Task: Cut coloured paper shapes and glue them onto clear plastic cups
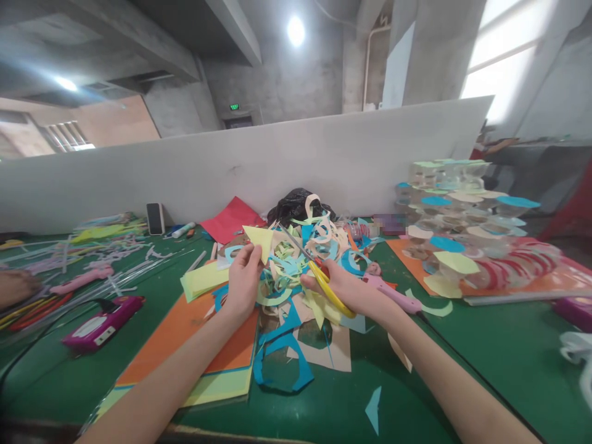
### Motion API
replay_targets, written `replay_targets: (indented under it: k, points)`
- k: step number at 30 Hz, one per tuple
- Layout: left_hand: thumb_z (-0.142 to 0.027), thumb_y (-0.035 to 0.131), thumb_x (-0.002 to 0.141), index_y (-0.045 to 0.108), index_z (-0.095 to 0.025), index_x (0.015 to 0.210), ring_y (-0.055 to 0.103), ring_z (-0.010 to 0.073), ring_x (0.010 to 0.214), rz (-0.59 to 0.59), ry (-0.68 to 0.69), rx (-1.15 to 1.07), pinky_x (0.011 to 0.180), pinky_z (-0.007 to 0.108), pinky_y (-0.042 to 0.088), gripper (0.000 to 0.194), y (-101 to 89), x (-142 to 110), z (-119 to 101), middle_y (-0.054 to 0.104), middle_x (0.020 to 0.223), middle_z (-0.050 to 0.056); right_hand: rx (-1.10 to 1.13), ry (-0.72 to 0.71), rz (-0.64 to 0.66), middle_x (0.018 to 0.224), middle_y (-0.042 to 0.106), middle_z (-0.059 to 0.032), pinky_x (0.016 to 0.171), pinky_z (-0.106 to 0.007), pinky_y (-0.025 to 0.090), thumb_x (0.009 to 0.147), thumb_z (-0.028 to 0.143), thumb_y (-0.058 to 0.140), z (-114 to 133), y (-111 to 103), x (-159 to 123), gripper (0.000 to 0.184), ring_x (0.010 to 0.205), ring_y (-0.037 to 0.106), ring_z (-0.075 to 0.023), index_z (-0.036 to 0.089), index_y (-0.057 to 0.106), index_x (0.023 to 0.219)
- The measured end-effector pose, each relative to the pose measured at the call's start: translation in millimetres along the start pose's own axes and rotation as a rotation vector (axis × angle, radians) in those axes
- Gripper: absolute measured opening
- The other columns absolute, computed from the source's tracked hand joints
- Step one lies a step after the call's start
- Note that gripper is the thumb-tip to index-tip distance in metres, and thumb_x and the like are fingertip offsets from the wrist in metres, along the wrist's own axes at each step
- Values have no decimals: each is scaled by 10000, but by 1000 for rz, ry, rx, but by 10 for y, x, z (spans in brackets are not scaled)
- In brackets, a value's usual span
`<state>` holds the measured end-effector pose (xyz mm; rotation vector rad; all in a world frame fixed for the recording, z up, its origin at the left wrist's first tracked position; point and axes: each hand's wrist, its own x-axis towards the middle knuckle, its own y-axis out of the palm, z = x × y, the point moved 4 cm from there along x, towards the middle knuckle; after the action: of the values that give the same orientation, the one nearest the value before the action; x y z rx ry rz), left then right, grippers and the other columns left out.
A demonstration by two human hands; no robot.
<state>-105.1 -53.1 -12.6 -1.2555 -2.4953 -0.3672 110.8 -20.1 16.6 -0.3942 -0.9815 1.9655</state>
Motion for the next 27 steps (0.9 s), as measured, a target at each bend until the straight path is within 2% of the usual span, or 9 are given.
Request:
replay_targets:
  k: [5,11,16,21,24,27]
  points:
    - [-465,625,828,536,-221,871,530,125,622,-7,-17,-32,622,241,437,263,11,-10,-8,501,627,-52,90,-18,136,725,560,-6,598,-293,410,783,680,548,32,94,-7,469,639,497,-170,214,500,797]
    - [-466,624,827,507,-221,818,519,123,614,-8,23,-6,611,240,429,272,17,-39,-33,500,635,-53,124,-106,198,732,525,8,617,-295,390,819,662,510,-4,245,27,455,654,486,-170,208,499,842]
    - [-458,622,840,509,-222,817,504,121,610,9,24,23,608,239,415,263,33,-84,-80,484,628,-51,101,-128,171,703,487,19,575,-276,354,820,678,497,-13,277,48,474,618,440,-145,209,462,768]
    - [-468,595,858,529,-223,827,515,124,631,20,38,56,620,240,425,256,52,-117,-123,498,662,-39,115,-143,124,683,488,14,551,-268,354,831,654,519,-48,309,90,466,621,444,-141,195,515,748]
    - [-494,567,867,543,-228,872,532,122,648,47,1,8,623,240,446,267,80,-117,-103,514,711,-33,175,-122,107,642,450,31,515,-253,331,819,640,553,-72,327,108,463,582,409,-120,193,502,711]
    - [-521,556,858,536,-218,814,541,118,641,128,-80,-55,619,242,455,306,138,-126,-65,524,715,-28,271,-77,125,627,433,42,473,-234,300,803,639,578,-96,345,124,458,551,383,-103,190,523,734]
